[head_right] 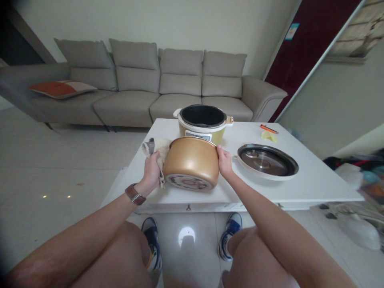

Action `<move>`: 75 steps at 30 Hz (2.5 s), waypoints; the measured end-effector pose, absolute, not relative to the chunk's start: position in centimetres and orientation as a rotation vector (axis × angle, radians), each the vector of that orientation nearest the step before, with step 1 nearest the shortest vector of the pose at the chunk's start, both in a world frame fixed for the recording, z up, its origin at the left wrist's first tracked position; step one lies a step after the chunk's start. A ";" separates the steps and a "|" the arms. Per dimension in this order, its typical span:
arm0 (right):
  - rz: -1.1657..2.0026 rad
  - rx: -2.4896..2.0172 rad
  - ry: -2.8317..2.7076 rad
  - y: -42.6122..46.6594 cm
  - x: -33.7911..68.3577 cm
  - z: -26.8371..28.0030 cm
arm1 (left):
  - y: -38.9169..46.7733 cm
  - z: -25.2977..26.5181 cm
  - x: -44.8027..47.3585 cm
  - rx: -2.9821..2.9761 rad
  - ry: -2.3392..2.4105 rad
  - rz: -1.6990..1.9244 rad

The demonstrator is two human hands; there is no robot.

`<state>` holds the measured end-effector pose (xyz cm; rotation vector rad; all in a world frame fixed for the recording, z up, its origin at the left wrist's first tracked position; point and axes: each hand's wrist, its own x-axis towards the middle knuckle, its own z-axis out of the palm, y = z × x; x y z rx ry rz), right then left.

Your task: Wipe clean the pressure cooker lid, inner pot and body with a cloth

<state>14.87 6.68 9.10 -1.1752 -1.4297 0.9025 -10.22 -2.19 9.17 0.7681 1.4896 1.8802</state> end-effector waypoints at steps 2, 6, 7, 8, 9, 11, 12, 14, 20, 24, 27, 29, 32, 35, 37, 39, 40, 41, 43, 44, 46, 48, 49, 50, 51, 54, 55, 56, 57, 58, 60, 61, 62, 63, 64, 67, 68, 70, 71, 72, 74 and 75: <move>0.903 -1.178 -1.481 7.0 15.1 8.3 | -2.4 9.9 -10.1 0.816 1.497 1.933; 0.959 -1.176 -1.566 7.8 15.5 7.1 | -2.8 11.5 -9.9 0.949 1.532 2.010; 0.950 -1.175 -1.567 8.0 15.6 7.1 | -3.0 11.9 -9.8 0.992 1.527 2.023; 0.926 -1.174 -1.555 8.1 15.6 7.4 | -3.1 12.1 -9.7 1.033 1.514 2.031; 0.891 -1.170 -1.533 8.1 15.6 7.8 | -3.2 12.2 -9.5 1.067 1.497 2.036; 0.810 -1.150 -1.483 7.9 15.4 9.1 | -3.5 12.2 -9.1 1.132 1.467 2.026; 0.780 -1.131 -1.468 7.8 15.4 9.8 | -3.6 12.1 -8.8 1.167 1.455 2.013; 0.774 -1.103 -1.456 7.3 15.2 11.2 | -3.7 11.7 -8.4 1.247 1.430 1.966; 0.989 -1.165 -1.376 6.3 15.1 12.4 | -4.1 10.1 -7.9 1.665 1.441 1.878; 1.030 -1.157 -1.361 6.5 14.9 11.5 | -4.9 10.9 -8.3 2.210 1.394 1.753; 1.053 -1.154 -1.350 7.0 15.0 10.6 | -5.4 12.4 -8.4 2.579 1.202 1.490; 1.084 -1.138 -1.334 7.3 15.1 10.2 | -5.5 13.1 -8.3 2.676 1.116 1.385; 1.095 -1.137 -1.311 7.6 15.3 9.8 | -5.3 13.4 -8.3 2.653 1.120 1.390; 1.077 -1.158 -1.299 7.5 15.4 9.7 | -5.1 13.0 -8.3 2.538 1.176 1.463; 1.069 -1.170 -1.287 7.4 15.3 9.8 | -5.1 12.9 -8.4 2.485 1.192 1.508; 1.066 -1.171 -1.271 7.2 15.1 9.9 | -5.1 12.9 -8.4 2.469 1.169 1.539; 1.065 -1.168 -1.268 7.2 15.1 10.0 | -5.2 12.9 -8.4 2.457 1.158 1.548; 1.066 -1.165 -1.268 7.1 15.0 10.1 | -5.2 12.9 -8.5 2.434 1.156 1.559; 1.065 -1.167 -1.274 7.0 14.9 10.2 | -5.3 12.8 -8.5 2.342 1.185 1.594; 1.066 -1.171 -1.279 7.0 14.9 10.3 | -5.3 12.5 -8.5 2.278 1.212 1.621; 1.061 -1.179 -1.289 6.9 14.8 10.5 | -5.1 11.8 -8.7 2.127 1.269 1.693; 1.050 -1.180 -1.302 6.8 14.8 10.8 | -4.8 11.0 -8.9 1.936 1.326 1.765; 1.044 -1.178 -1.310 6.7 14.7 10.9 | -4.6 10.6 -9.0 1.830 1.351 1.794; 1.040 -1.174 -1.318 6.7 14.7 11.0 | -4.4 10.3 -9.0 1.720 1.369 1.816; 1.038 -1.170 -1.325 6.6 14.7 11.0 | -4.2 10.1 -9.0 1.607 1.379 1.838; 1.042 -1.160 -1.327 6.5 14.7 11.2 | -3.9 10.1 -8.9 1.291 1.380 1.911; 1.040 -1.161 -1.327 6.5 14.7 11.1 | -3.8 10.3 -8.8 1.197 1.387 1.935; 1.037 -1.163 -1.327 6.5 14.7 11.1 | -3.7 10.4 -8.8 1.105 1.403 1.957; 1.033 -1.163 -1.329 6.5 14.7 11.1 | -3.6 10.4 -8.9 1.014 1.427 1.968; 1.032 -1.160 -1.332 6.6 14.7 11.0 | -3.6 10.4 -9.0 0.913 1.450 1.965; 1.035 -1.151 -1.330 6.7 14.8 10.9 | -3.4 10.0 -9.3 0.679 1.468 1.905; 1.038 -1.147 -1.326 6.7 14.9 10.9 | -3.3 9.7 -9.5 0.560 1.461 1.850; 1.036 -1.144 -1.322 6.8 14.9 10.9 | -3.2 9.5 -9.6 0.453 1.445 1.788; 1.030 -1.143 -1.319 6.8 14.9 10.8 | -3.2 9.2 -9.7 0.369 1.427 1.732; 1.022 -1.144 -1.317 6.8 15.0 10.8 | -3.2 9.1 -9.7 0.315 1.412 1.694; 1.014 -1.156 -1.317 6.9 15.0 10.7 | -3.4 9.2 -9.2 0.326 1.404 1.731; 1.014 -1.158 -1.318 7.0 15.0 10.6 | -3.5 9.5 -9.0 0.379 1.417 1.785; 1.012 -1.158 -1.322 7.0 15.1 10.4 | -3.9 10.2 -8.6 0.549 1.457 1.903; 1.007 -1.159 -1.324 7.0 15.1 10.3 | -4.0 10.5 -8.5 0.660 1.475 1.952; 1.004 -1.163 -1.325 7.0 15.0 10.3 | -4.2 10.7 -8.4 0.781 1.486 1.983; 1.008 -1.178 -1.328 7.0 15.0 10.2 | -4.5 10.9 -8.4 1.034 1.483 1.996; 1.013 -1.185 -1.328 6.9 14.9 10.2 | -4.7 10.9 -8.5 1.180 1.473 1.986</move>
